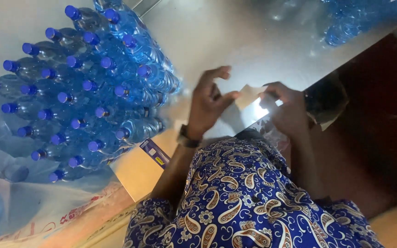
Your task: Manually applying adhesive labels to plastic water bottles.
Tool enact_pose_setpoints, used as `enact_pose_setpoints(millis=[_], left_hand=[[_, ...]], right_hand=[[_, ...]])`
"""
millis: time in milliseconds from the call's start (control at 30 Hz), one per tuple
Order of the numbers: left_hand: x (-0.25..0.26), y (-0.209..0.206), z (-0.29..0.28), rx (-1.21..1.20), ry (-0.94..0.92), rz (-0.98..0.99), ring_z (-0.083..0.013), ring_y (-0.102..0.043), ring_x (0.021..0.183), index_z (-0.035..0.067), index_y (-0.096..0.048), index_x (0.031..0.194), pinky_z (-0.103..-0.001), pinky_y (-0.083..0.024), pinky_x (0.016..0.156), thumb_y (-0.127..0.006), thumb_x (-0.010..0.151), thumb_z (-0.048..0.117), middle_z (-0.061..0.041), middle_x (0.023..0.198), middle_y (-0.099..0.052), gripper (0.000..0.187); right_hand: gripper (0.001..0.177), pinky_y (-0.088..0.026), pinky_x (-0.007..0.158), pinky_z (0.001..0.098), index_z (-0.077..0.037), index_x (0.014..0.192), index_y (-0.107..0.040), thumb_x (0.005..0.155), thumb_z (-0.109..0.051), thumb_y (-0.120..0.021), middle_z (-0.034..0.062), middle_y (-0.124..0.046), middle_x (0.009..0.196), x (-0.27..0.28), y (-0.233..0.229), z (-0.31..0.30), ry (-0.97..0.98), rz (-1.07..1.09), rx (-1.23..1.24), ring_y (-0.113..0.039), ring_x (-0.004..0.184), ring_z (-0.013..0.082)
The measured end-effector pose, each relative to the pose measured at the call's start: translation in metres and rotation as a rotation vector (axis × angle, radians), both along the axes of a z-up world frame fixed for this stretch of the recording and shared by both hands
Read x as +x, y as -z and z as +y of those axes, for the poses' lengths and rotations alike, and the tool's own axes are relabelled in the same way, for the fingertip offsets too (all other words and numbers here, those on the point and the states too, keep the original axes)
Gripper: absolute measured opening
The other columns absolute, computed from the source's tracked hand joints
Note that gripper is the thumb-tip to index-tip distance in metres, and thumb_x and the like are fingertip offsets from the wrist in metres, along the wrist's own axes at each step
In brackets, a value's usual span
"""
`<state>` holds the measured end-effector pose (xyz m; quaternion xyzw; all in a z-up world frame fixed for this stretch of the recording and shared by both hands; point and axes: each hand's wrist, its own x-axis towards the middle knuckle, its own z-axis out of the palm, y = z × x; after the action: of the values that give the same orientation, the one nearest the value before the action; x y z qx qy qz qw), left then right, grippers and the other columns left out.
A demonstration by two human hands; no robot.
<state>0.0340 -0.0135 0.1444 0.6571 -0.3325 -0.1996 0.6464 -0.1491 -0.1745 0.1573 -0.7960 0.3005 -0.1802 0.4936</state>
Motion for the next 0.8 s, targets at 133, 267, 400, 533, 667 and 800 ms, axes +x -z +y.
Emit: enact_pose_setpoints(millis=[133, 267, 400, 533, 667, 800], left_hand=[[-0.026, -0.011, -0.015, 0.132, 0.126, 0.002, -0.0066, -0.056, 0.063, 0.021, -0.083, 0.107, -0.024, -0.048, 0.059, -0.084, 0.103, 0.024, 0.005, 0.096, -0.074, 0.006], [-0.028, -0.017, -0.011, 0.121, 0.193, 0.204, -0.0118, -0.06, 0.078, 0.011, -0.077, 0.112, -0.031, -0.054, 0.076, -0.075, 0.11, 0.024, -0.005, 0.097, -0.073, 0.013], [-0.031, -0.01, -0.011, 0.041, 0.201, 0.2, -0.0157, -0.066, 0.09, 0.01, -0.079, 0.115, -0.036, -0.055, 0.087, -0.071, 0.112, 0.017, -0.009, 0.096, -0.073, 0.01], [-0.039, -0.001, -0.01, 0.062, 0.187, 0.104, -0.0229, -0.07, 0.094, 0.012, -0.081, 0.117, -0.04, -0.054, 0.092, -0.069, 0.113, 0.018, -0.01, 0.097, -0.075, 0.014], [-0.042, -0.004, -0.01, 0.022, 0.153, 0.194, -0.0201, -0.066, 0.087, 0.009, -0.079, 0.114, -0.038, -0.055, 0.088, -0.066, 0.115, 0.023, -0.011, 0.094, -0.071, 0.019], [-0.035, 0.016, -0.011, 0.05, -0.046, 0.519, -0.0122, -0.059, 0.058, 0.005, -0.072, 0.115, -0.026, -0.047, 0.056, -0.057, 0.114, 0.012, -0.008, 0.069, -0.06, 0.017]], right_hand=[[0.012, -0.061, 0.084, 0.0436, -0.003, 0.113, -0.078, 0.111, -0.015, -0.079, 0.0194, -0.079, 0.091, 0.002, -0.015, 0.019, -0.029, -0.021, 0.0, -0.081, 0.092, 0.0357], [0.011, -0.062, 0.086, 0.0444, -0.001, 0.118, -0.076, 0.113, -0.01, -0.072, 0.0198, -0.08, 0.1, 0.001, 0.005, 0.017, -0.022, -0.119, 0.093, -0.081, 0.093, 0.0315], [0.043, -0.064, 0.09, 0.0478, 0.002, 0.141, -0.07, 0.107, -0.024, -0.077, 0.0219, -0.075, 0.114, 0.006, 0.012, 0.026, -0.098, -0.252, 0.186, -0.079, 0.101, 0.033], [0.037, -0.065, 0.088, 0.0462, 0.006, 0.134, -0.072, 0.116, -0.026, -0.068, 0.0248, -0.077, 0.11, 0.015, 0.006, 0.039, -0.019, -0.335, 0.18, -0.08, 0.098, 0.0336], [0.03, -0.066, 0.09, 0.0442, 0.007, 0.132, -0.071, 0.116, -0.018, -0.067, 0.0216, -0.077, 0.11, 0.007, 0.019, 0.036, 0.01, -0.358, 0.229, -0.079, 0.099, 0.0291], [0.024, -0.065, 0.086, 0.0447, 0.004, 0.129, -0.072, 0.113, -0.014, -0.072, 0.0205, -0.077, 0.104, -0.009, 0.022, 0.032, 0.107, -0.34, 0.185, -0.078, 0.095, 0.0296]])
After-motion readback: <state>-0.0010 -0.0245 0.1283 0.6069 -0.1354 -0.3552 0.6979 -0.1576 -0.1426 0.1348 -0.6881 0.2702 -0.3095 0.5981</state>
